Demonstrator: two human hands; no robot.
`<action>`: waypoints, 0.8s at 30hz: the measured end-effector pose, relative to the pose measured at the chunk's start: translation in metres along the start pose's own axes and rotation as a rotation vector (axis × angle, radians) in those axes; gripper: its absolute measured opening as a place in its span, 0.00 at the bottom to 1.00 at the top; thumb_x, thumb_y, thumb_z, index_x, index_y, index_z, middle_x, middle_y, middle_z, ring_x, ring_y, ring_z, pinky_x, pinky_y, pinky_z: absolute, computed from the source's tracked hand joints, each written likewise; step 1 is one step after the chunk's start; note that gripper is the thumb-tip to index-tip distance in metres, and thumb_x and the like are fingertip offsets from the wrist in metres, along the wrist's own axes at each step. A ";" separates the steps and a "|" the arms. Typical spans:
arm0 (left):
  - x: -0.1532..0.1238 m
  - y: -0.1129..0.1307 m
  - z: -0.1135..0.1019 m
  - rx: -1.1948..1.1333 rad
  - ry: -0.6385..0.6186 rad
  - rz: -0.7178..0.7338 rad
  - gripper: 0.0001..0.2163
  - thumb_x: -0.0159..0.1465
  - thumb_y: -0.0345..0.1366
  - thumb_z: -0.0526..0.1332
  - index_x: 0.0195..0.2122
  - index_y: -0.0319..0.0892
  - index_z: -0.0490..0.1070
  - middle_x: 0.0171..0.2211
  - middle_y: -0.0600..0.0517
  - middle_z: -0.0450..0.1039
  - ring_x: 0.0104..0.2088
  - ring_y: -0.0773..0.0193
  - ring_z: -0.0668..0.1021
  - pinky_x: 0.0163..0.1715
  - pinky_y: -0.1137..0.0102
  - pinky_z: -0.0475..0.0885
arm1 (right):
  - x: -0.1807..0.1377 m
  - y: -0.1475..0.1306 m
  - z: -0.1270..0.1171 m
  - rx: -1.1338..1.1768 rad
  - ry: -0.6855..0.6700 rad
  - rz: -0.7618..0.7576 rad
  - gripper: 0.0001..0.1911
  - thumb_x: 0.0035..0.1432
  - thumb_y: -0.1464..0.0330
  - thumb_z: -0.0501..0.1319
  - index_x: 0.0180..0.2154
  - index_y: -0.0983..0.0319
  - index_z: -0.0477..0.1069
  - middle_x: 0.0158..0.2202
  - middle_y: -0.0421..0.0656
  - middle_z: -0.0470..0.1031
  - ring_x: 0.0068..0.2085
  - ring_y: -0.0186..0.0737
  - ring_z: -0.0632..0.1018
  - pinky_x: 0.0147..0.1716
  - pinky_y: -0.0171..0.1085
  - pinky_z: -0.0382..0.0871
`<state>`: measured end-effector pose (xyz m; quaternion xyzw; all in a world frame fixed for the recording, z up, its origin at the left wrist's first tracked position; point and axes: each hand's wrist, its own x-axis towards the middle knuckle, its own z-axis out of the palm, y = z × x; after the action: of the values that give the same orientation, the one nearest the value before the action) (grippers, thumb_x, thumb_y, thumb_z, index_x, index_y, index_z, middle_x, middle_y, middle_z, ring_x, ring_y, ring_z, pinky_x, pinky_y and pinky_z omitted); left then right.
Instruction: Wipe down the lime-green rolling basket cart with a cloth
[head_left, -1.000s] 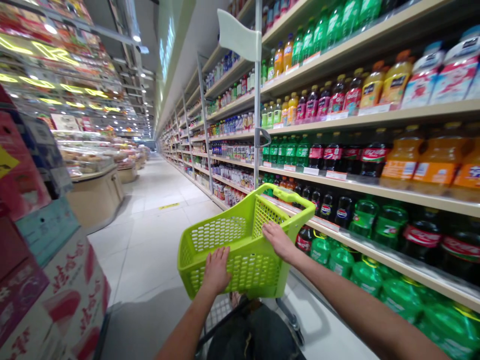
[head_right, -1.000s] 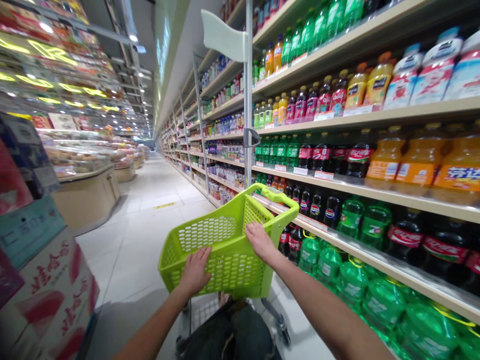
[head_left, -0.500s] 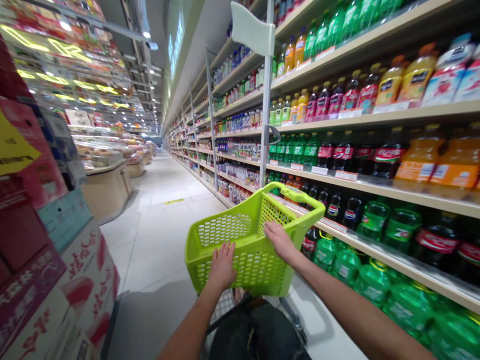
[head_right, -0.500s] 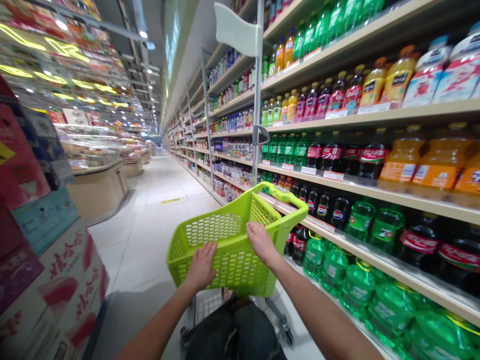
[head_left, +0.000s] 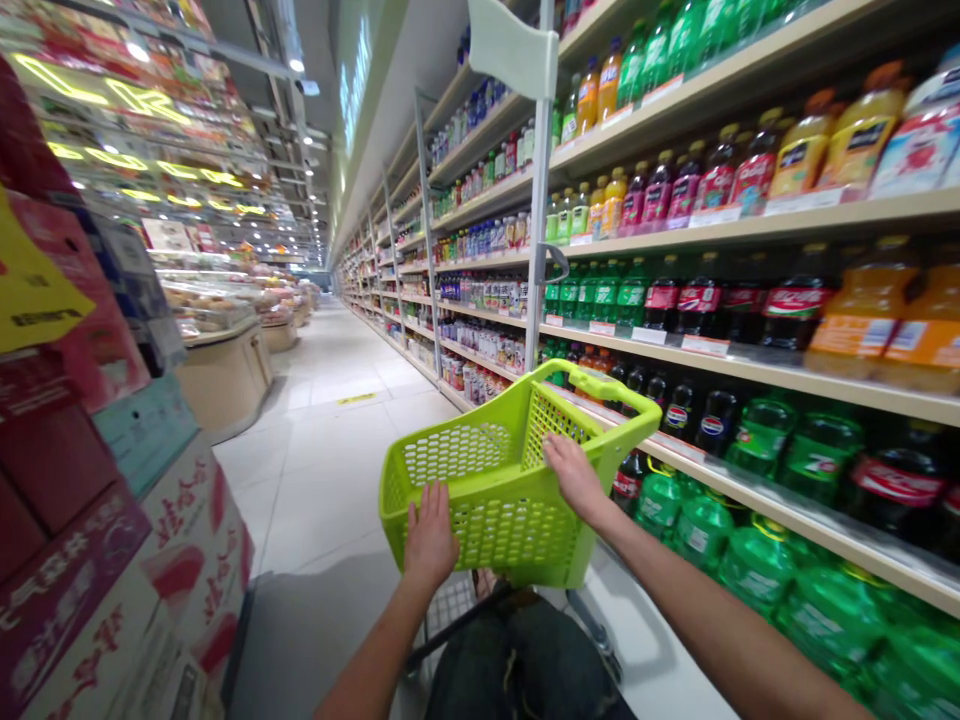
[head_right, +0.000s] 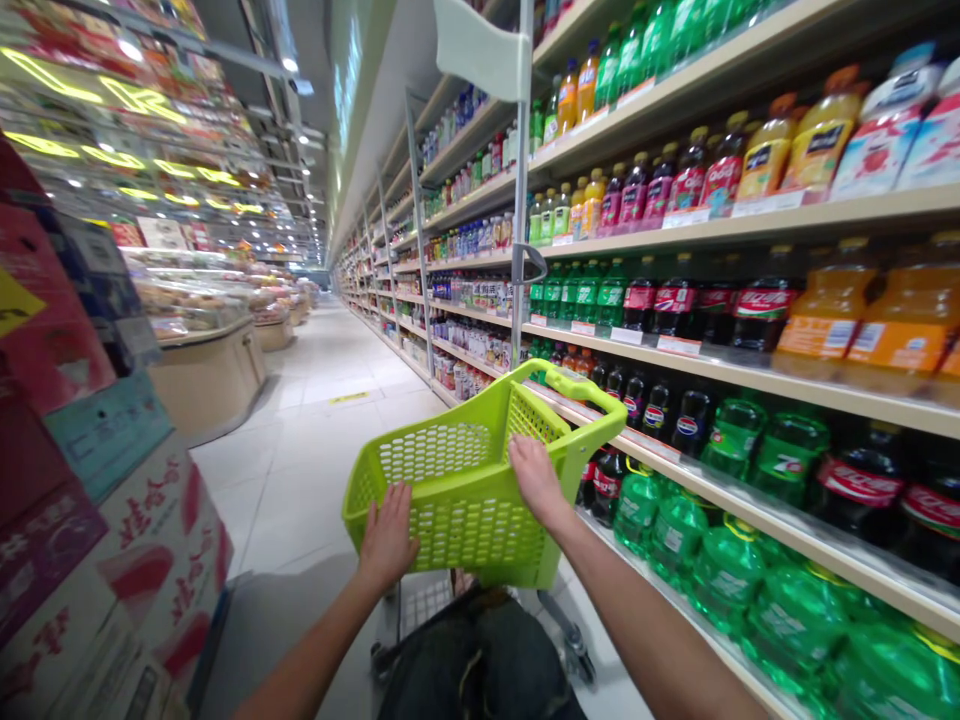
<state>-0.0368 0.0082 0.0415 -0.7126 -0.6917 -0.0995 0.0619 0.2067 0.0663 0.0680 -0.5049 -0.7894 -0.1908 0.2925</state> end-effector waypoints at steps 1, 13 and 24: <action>0.000 -0.001 0.001 -0.002 0.008 -0.008 0.35 0.49 0.30 0.51 0.60 0.32 0.43 0.63 0.45 0.41 0.62 0.56 0.44 0.59 0.57 0.43 | 0.000 0.008 -0.004 -0.008 0.018 0.040 0.20 0.60 0.74 0.43 0.50 0.65 0.63 0.53 0.51 0.64 0.54 0.45 0.63 0.52 0.47 0.57; -0.008 -0.009 0.006 0.005 0.062 -0.016 0.35 0.49 0.28 0.52 0.60 0.32 0.44 0.62 0.45 0.42 0.62 0.57 0.47 0.59 0.59 0.45 | -0.005 -0.025 0.015 0.029 -0.010 -0.075 0.17 0.60 0.73 0.46 0.49 0.62 0.65 0.51 0.48 0.65 0.53 0.42 0.63 0.53 0.45 0.56; -0.011 -0.014 0.014 0.004 0.146 0.010 0.34 0.49 0.29 0.53 0.59 0.30 0.48 0.61 0.44 0.48 0.61 0.54 0.51 0.57 0.58 0.50 | -0.003 -0.091 0.046 0.173 0.072 -0.218 0.12 0.59 0.72 0.51 0.43 0.61 0.68 0.48 0.46 0.68 0.48 0.41 0.66 0.51 0.45 0.57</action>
<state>-0.0499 0.0013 0.0247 -0.7069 -0.6818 -0.1494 0.1144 0.1126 0.0534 0.0311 -0.3819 -0.8420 -0.1706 0.3406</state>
